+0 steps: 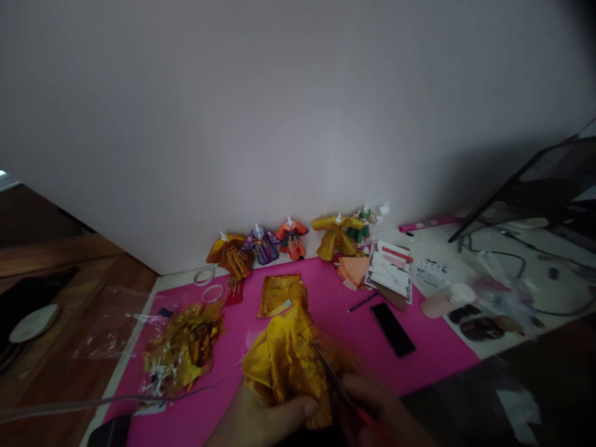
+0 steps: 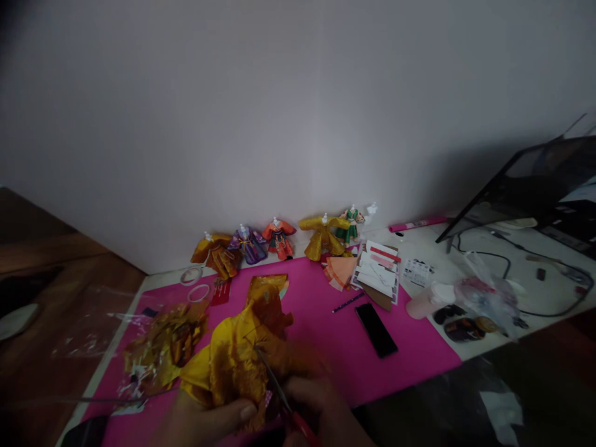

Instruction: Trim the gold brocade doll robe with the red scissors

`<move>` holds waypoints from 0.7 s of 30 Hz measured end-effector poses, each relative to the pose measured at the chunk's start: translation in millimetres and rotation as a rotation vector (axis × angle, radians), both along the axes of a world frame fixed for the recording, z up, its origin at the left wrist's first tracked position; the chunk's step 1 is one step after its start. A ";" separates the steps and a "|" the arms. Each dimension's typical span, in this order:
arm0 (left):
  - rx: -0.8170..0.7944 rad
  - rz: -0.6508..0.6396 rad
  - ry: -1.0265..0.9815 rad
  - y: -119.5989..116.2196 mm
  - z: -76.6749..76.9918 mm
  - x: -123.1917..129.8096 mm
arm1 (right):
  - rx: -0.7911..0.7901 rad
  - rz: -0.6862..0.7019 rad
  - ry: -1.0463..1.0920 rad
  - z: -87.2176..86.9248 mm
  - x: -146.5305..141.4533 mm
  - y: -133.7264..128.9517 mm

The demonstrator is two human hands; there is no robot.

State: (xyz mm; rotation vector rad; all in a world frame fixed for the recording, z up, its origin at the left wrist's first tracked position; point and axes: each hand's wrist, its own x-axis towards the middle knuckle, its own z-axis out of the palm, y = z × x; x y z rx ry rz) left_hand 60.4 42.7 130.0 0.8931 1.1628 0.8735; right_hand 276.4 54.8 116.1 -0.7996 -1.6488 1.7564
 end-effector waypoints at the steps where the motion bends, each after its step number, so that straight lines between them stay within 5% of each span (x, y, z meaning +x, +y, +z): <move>1: 0.003 -0.006 0.002 0.5 0.2 -0.3 | -0.004 -0.005 0.007 -2.0 -0.4 0.2; 9: -0.001 -0.055 -0.056 1.2 1.1 -2.8 | 0.060 -0.047 -0.005 -5.2 -2.6 -0.8; 21: 0.002 -0.072 -0.083 6.2 9.5 -4.1 | -0.083 0.001 -0.030 -8.8 -1.2 -0.6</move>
